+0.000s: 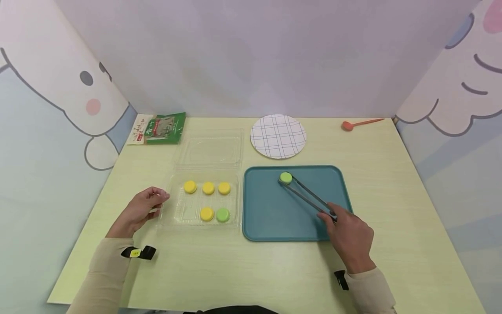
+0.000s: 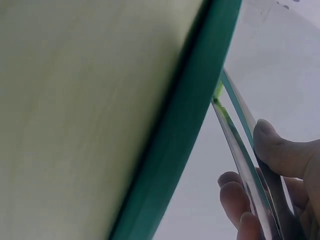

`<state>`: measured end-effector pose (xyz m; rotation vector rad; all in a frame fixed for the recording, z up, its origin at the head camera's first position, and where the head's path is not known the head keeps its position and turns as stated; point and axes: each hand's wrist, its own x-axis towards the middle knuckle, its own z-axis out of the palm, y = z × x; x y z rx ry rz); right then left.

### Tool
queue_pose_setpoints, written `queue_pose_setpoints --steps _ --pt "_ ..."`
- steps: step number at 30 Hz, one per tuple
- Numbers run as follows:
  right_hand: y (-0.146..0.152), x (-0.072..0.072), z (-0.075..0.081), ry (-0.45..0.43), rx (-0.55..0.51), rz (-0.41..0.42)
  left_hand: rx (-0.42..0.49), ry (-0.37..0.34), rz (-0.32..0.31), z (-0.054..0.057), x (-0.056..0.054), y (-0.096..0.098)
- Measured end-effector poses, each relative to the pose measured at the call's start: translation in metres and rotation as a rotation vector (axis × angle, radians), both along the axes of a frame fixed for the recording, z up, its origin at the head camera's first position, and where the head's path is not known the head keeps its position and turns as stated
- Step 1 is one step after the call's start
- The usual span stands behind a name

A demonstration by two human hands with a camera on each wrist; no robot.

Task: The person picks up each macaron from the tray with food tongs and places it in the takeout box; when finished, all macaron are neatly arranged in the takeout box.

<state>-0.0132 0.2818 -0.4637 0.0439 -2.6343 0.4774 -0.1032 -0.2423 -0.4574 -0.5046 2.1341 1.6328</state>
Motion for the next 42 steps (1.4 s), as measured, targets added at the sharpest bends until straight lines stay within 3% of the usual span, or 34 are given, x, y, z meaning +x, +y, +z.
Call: queue_pose_setpoints --steps 20,32,42 --pt "-0.008 -0.007 0.011 0.012 -0.006 0.052 0.007 0.008 0.006 0.000 0.002 -0.001" --pt "-0.020 -0.015 0.017 0.062 -0.012 0.080 0.011 0.006 0.007 0.003 0.001 0.001" --pt "-0.030 -0.022 0.024 0.113 0.020 0.152 0.010 -0.010 0.013 0.003 0.000 0.001"
